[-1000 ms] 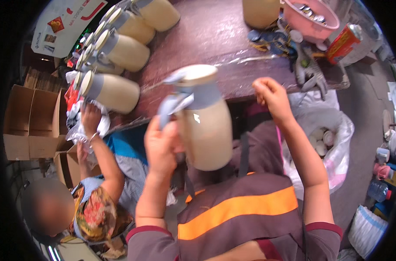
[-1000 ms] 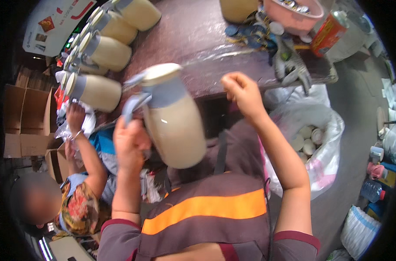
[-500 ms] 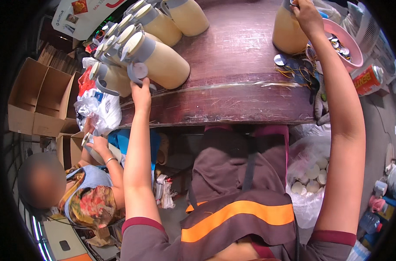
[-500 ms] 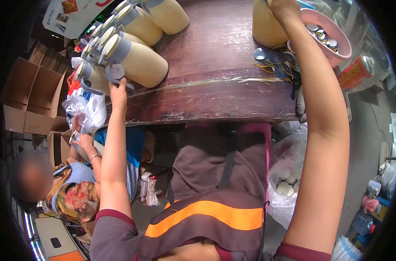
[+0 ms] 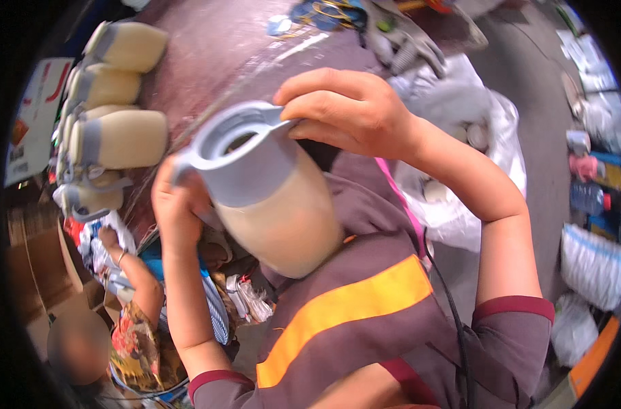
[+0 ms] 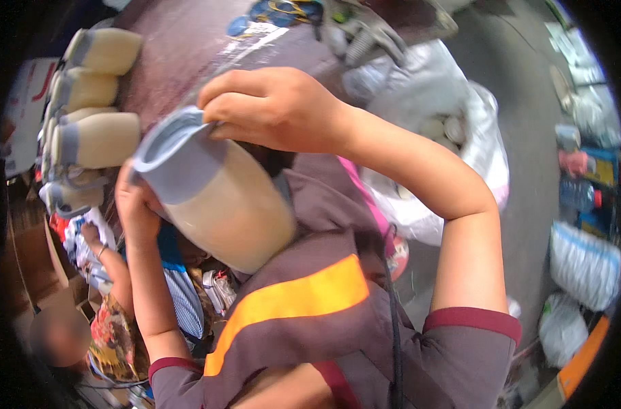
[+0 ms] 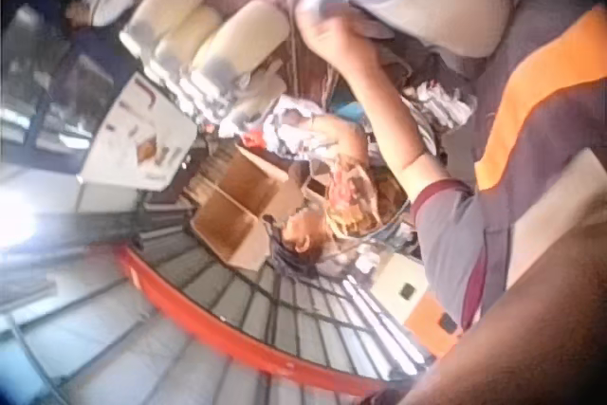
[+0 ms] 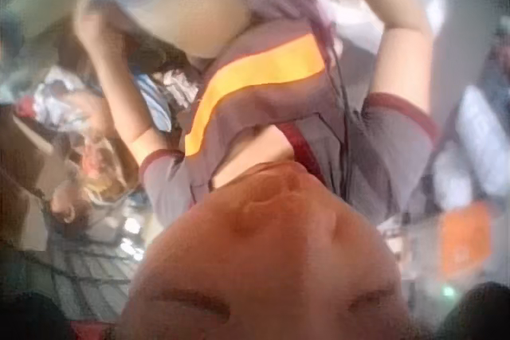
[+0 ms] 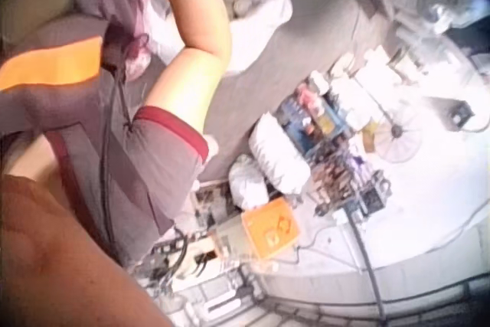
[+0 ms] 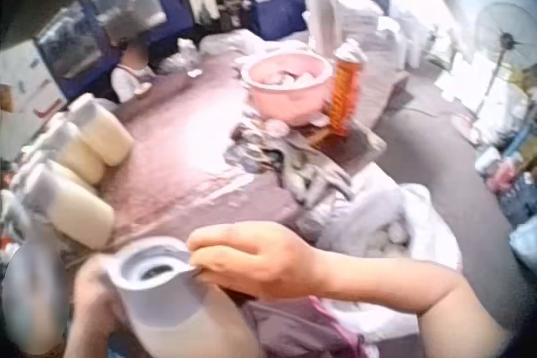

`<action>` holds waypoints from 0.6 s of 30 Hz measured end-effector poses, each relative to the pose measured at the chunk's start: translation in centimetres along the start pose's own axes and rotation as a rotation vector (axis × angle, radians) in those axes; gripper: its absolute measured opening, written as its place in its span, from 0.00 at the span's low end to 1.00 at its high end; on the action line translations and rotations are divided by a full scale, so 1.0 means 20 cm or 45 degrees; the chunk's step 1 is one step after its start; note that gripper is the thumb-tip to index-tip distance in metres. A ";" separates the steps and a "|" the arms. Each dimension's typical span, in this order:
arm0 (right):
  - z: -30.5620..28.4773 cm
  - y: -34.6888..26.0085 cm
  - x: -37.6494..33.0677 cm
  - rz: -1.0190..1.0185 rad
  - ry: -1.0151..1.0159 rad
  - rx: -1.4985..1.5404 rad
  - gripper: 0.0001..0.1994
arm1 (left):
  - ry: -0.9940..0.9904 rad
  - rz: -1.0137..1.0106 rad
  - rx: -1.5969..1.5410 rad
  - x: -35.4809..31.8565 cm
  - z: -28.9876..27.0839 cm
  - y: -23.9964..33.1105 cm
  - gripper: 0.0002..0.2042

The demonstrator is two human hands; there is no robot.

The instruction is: The person assembles beige plastic pitchers by attaching lids and securing them with rubber bands. They place the finished pitchers on a wooden table and pack some into a cardboard box. A second person is visible in the background handling plastic bags.

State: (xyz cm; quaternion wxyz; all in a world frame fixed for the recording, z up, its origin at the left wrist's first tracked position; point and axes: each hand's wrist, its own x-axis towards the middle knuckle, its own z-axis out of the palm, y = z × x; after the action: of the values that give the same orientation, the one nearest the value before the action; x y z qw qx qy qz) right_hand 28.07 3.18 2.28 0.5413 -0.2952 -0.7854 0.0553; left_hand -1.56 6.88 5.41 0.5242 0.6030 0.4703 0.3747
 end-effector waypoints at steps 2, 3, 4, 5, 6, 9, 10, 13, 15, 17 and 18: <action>-0.09 0.00 -0.26 0.425 -0.004 0.038 0.09 | -0.125 -0.280 -0.086 -0.14 0.16 -0.05 0.07; -0.14 0.01 -0.40 0.631 0.006 0.056 0.07 | -0.142 -0.351 -0.088 -0.15 0.22 -0.03 0.07; -0.20 0.05 -0.57 0.980 -0.100 -0.025 0.07 | -0.083 -0.279 0.036 -0.11 0.23 -0.05 0.07; -0.27 0.08 -0.78 1.324 -0.214 -0.098 0.08 | -0.129 -0.176 0.056 -0.07 0.20 -0.06 0.08; -0.32 0.09 -1.00 1.615 -0.653 -0.453 0.15 | -0.131 -0.161 0.062 -0.04 0.20 -0.04 0.08; -0.23 0.08 -1.75 2.159 -1.237 -0.846 0.15 | -0.092 -0.138 0.240 -0.04 0.20 -0.04 0.08; -0.18 0.03 -1.84 2.193 -1.148 -0.825 0.20 | -0.069 -0.138 0.305 -0.06 0.20 -0.07 0.08; 0.01 -0.06 -2.04 2.521 -0.980 -0.802 0.35 | -0.107 -0.038 0.645 -0.10 0.25 -0.11 0.09; 0.07 -0.11 -2.06 2.394 -1.068 -0.771 0.37 | -0.246 -0.034 0.654 -0.12 0.29 -0.13 0.10; 0.07 -0.09 -2.09 2.340 -1.043 -0.669 0.38 | -0.323 0.010 0.676 -0.13 0.31 -0.13 0.11; 0.04 -0.08 -2.09 2.313 -0.974 -0.634 0.38 | -0.319 -0.015 0.647 -0.14 0.31 -0.14 0.12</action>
State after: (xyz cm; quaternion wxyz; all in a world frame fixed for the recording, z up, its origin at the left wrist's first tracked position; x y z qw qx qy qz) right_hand 36.83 -19.79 -31.61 -0.0699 -0.8471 -0.3738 0.3713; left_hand 2.98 2.57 1.83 0.4123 0.7541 0.4841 0.1642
